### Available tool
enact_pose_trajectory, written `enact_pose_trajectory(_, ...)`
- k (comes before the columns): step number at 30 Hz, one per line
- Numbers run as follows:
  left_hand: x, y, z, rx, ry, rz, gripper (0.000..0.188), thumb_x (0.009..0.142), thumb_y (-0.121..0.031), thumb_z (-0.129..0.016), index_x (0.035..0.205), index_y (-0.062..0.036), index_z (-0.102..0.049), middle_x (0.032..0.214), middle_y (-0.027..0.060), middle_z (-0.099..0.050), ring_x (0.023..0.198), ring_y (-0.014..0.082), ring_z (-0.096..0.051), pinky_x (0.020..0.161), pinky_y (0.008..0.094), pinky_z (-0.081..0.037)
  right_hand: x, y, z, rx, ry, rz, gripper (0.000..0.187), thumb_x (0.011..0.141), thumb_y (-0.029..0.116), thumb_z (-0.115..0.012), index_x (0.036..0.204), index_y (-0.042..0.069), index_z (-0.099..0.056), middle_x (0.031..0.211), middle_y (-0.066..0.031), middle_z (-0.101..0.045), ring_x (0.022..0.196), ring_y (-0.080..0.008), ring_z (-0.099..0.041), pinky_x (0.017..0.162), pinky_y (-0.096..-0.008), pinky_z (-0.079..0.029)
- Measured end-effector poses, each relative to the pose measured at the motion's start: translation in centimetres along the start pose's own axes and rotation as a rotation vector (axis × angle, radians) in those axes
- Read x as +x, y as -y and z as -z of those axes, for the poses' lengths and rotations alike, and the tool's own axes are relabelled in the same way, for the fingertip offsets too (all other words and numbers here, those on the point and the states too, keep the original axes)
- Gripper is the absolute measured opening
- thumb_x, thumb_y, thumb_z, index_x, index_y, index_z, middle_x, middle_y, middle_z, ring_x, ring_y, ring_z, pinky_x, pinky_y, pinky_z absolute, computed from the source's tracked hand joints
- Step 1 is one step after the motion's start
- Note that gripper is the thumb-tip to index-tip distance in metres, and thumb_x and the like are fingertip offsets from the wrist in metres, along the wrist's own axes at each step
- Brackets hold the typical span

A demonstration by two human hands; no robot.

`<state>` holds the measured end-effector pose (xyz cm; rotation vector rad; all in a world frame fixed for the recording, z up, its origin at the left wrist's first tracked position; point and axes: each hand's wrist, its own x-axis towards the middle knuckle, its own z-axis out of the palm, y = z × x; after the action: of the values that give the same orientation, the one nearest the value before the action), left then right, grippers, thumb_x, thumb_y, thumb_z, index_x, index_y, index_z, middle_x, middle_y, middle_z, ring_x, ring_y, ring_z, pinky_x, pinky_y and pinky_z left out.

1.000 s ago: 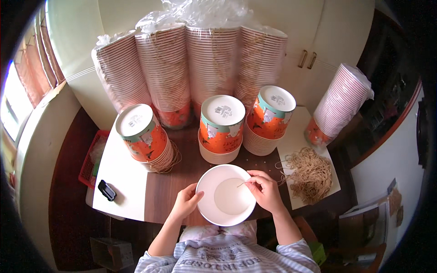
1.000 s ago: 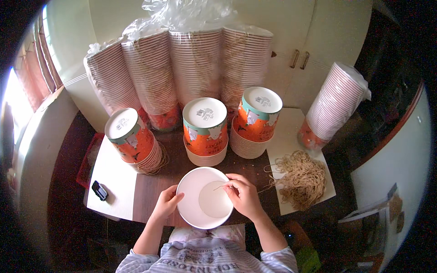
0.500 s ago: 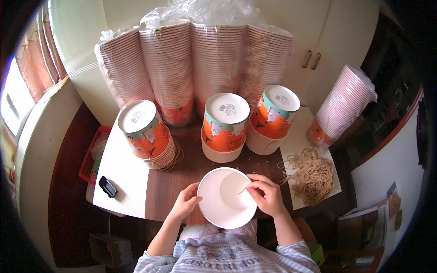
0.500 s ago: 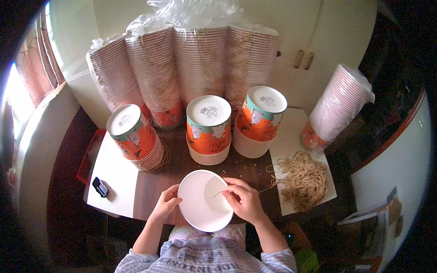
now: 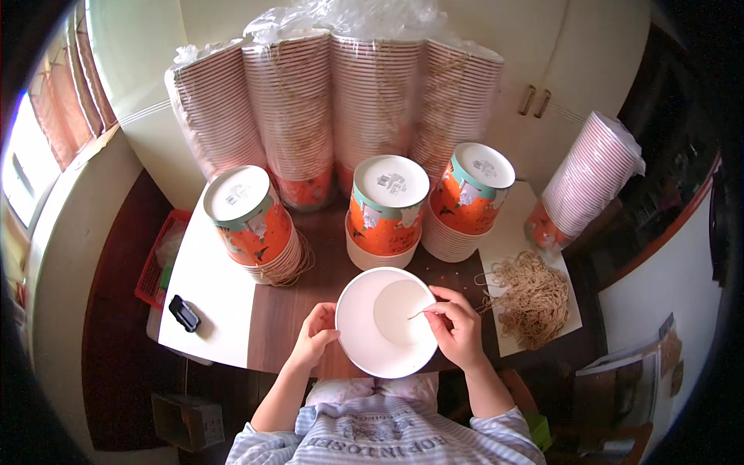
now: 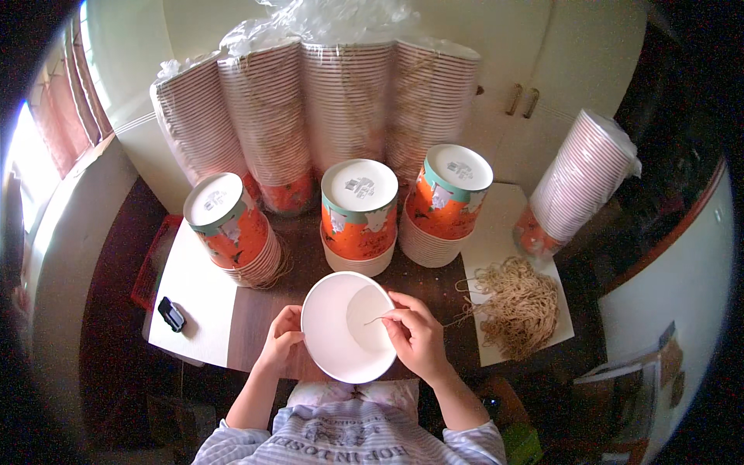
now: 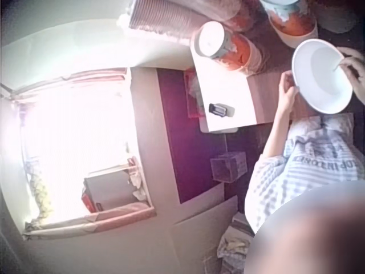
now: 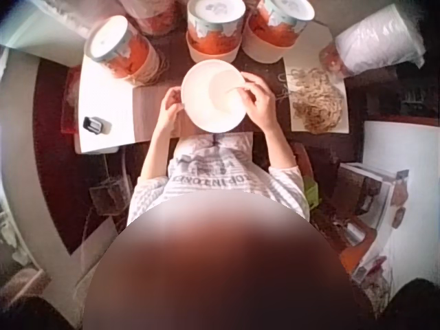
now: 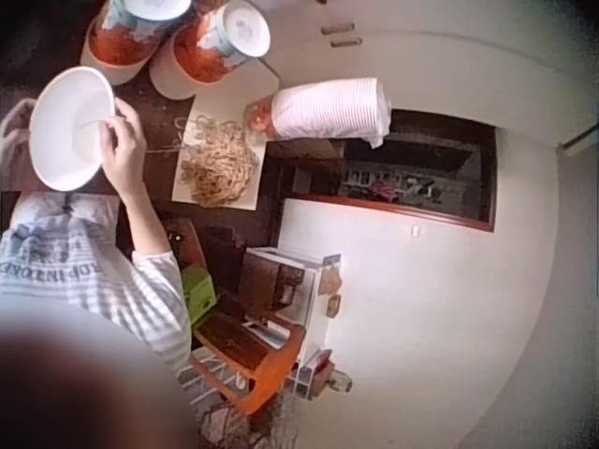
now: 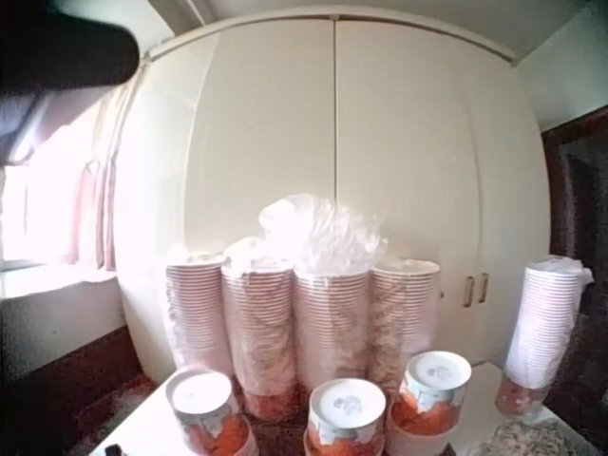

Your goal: Counting out paper cups from a large stack and securing the small bundle with a rubber band.

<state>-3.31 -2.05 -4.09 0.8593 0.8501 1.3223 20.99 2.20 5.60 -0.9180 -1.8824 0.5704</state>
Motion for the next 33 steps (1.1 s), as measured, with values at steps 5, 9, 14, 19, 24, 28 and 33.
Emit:
enact_pose_trajectory(5,0.3,-2.1,-1.7,0.032,0.031,-0.329,0.036,0.069,0.005,-0.053,0.104,0.0003,-0.044,0.123,0.0132,-0.038,0.117,0.0227,-0.040,0.098,0.0349,-0.031,-0.6,-0.5,0.1,-0.187,-0.128,0.355,0.017,0.073,0.004,-0.065,0.089,0.006,-0.059,0.103,-0.0151,-0.057,0.085,-0.0257,-0.060,0.068,-0.0305,-0.051)
enact_pose_trajectory(9,0.6,-3.3,-2.2,0.110,0.073,-0.517,0.033,0.072,0.003,-0.053,0.104,0.0015,-0.044,0.122,0.0161,-0.040,0.124,0.0317,-0.031,0.102,0.0402,-0.024,-1.7,-0.4,0.1,-0.190,-0.190,0.444,0.014,0.076,0.008,-0.063,0.089,0.007,-0.058,0.100,-0.0157,-0.058,0.084,-0.0253,-0.059,0.068,-0.0304,-0.050)
enact_pose_trajectory(14,0.4,-4.3,-3.1,0.170,0.052,-0.569,0.034,0.073,0.005,-0.051,0.107,0.0031,-0.044,0.118,0.0160,-0.042,0.121,0.0299,-0.036,0.100,0.0384,-0.027,-1.3,-0.2,0.1,-0.186,-0.253,0.432,0.008,0.078,0.009,-0.061,0.085,0.005,-0.059,0.097,-0.0159,-0.058,0.083,-0.0262,-0.058,0.069,-0.0309,-0.048)
enact_pose_trajectory(19,0.2,-4.6,-2.9,0.442,-0.096,-0.372,0.032,0.076,0.004,-0.053,0.108,0.0042,-0.047,0.103,0.0124,-0.053,0.098,0.0183,-0.054,0.084,0.0290,-0.043,-0.1,-0.2,0.1,0.006,-0.119,0.039,0.008,0.075,0.000,-0.060,0.083,-0.001,-0.060,0.095,-0.0136,-0.059,0.076,-0.0179,-0.059,0.065,-0.0258,-0.047)
enact_pose_trajectory(24,1.0,-5.4,-3.5,0.803,-0.245,-0.247,0.017,0.075,-0.005,-0.059,0.091,0.0017,-0.059,0.079,0.0121,-0.060,0.065,0.0167,-0.060,0.058,0.0260,-0.049,-0.2,-1.1,0.2,0.157,0.065,-0.135,0.008,0.076,0.002,-0.062,0.082,-0.003,-0.062,0.096,-0.0113,-0.059,0.069,-0.0111,-0.057,0.058,-0.0205,-0.046)
enact_pose_trajectory(28,1.6,-5.7,-3.9,1.040,-0.296,-0.271,0.014,0.075,-0.011,-0.060,0.083,0.0004,-0.062,0.071,0.0140,-0.061,0.060,0.0229,-0.061,0.056,0.0289,-0.049,-0.4,0.0,-0.1,0.298,0.134,-0.193,0.007,0.078,0.002,-0.061,0.082,-0.004,-0.061,0.105,-0.0122,-0.057,0.062,-0.0072,-0.056,0.048,-0.0185,-0.044)
enact_pose_trajectory(33,2.0,-5.1,-3.8,1.107,-0.313,-0.281,0.015,0.074,-0.015,-0.061,0.079,-0.0012,-0.062,0.067,0.0126,-0.060,0.058,0.0235,-0.060,0.053,0.0303,-0.047,-0.5,0.4,-0.6,0.334,0.179,-0.184,0.011,0.078,0.005,-0.062,0.086,-0.003,-0.061,0.109,-0.0142,-0.057,0.075,-0.0114,-0.060,0.063,-0.0221,-0.048)
